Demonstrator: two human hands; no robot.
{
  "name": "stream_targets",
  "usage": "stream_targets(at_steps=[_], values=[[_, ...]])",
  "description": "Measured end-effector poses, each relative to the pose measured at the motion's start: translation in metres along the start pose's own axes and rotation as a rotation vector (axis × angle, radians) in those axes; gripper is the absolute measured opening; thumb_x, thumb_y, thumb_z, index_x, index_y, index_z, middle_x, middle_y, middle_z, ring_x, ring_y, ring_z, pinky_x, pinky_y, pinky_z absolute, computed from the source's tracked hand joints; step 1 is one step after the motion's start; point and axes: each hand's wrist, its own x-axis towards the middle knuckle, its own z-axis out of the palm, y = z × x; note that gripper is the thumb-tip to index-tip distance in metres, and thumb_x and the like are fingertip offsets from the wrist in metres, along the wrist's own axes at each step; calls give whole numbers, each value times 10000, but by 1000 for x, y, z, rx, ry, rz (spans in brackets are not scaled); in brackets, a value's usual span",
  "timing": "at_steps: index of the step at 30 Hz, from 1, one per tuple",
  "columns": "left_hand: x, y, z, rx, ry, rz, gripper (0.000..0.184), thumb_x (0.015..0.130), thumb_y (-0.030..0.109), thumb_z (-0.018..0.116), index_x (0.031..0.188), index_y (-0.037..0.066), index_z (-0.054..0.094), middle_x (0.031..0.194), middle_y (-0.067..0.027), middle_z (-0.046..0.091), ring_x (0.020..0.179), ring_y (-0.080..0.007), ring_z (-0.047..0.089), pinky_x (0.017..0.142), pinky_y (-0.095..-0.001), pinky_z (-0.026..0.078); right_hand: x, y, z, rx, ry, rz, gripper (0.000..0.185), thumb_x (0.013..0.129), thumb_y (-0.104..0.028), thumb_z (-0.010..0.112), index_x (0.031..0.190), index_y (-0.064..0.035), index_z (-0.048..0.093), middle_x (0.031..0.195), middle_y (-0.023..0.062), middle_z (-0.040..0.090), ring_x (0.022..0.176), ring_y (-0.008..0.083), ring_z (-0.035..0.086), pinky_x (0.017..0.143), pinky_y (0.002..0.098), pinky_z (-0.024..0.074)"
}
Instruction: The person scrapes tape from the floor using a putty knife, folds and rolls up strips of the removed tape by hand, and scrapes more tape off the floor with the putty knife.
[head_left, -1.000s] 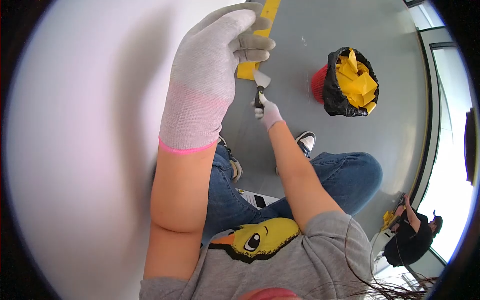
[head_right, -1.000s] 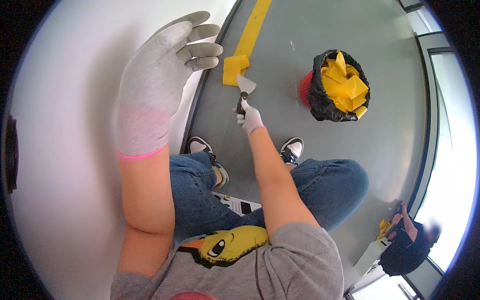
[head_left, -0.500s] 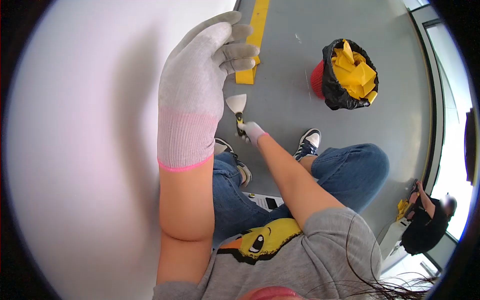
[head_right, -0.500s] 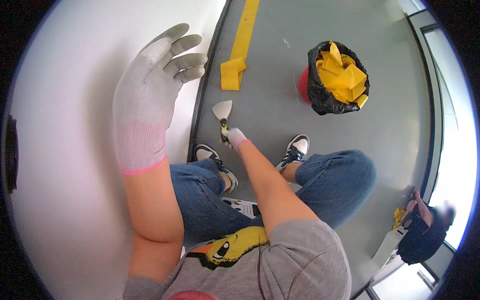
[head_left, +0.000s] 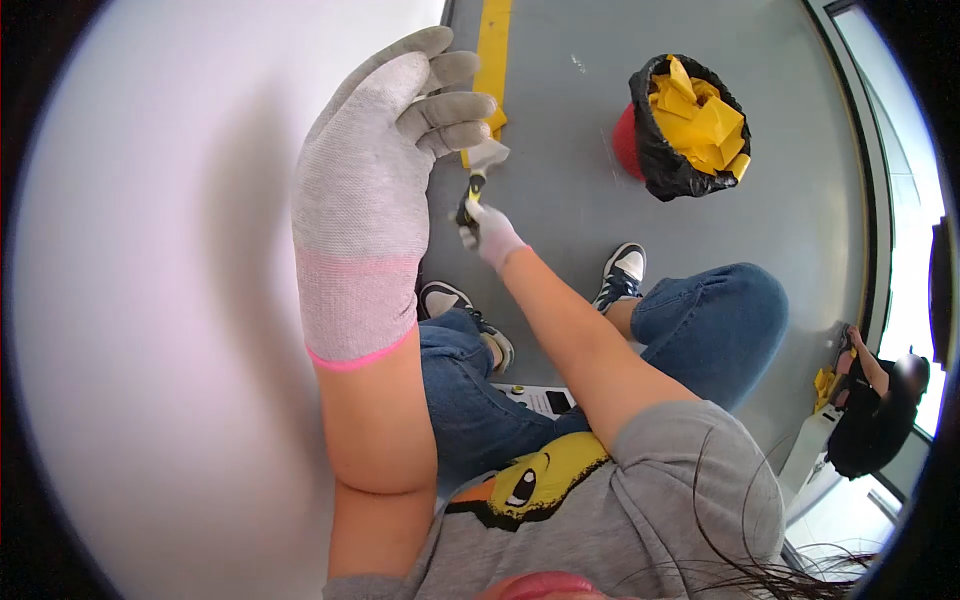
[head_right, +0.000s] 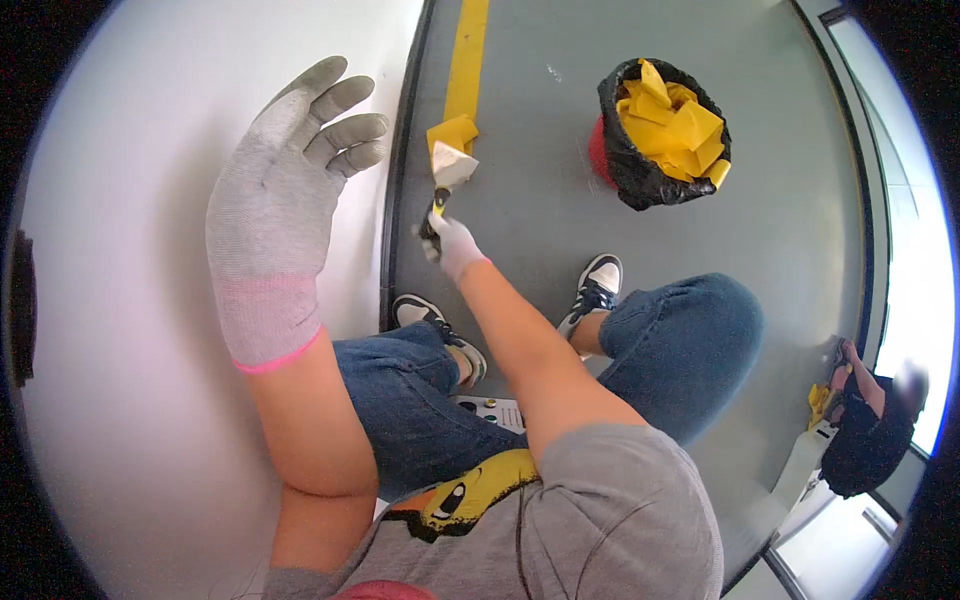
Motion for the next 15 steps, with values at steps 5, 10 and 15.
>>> stream_targets(at_steps=[5,10,15], values=[[-4,-10,-5,-5,9,27,446,919,235,482,1247,-67,459,1106,-202,572,914,-266,606,783,-338,503,-66,48,-107,-542,122,30,238,921,-268,542,998,-43,528,768,58,616,447,109,435,391,253,335],[-3,-7,-5,28,61,-4,439,917,227,489,1244,-64,463,1100,-204,573,913,-268,608,782,-335,505,-78,52,-149,-611,263,184,251,913,-285,551,993,-48,535,721,56,620,420,108,443,357,253,334],[-1,-9,-5,10,41,-13,436,922,234,493,1241,-61,464,1098,-198,572,902,-264,610,773,-332,509,7,4,-120,-824,370,117,322,877,-327,579,797,-20,633,576,82,594,430,172,514,394,346,376]])
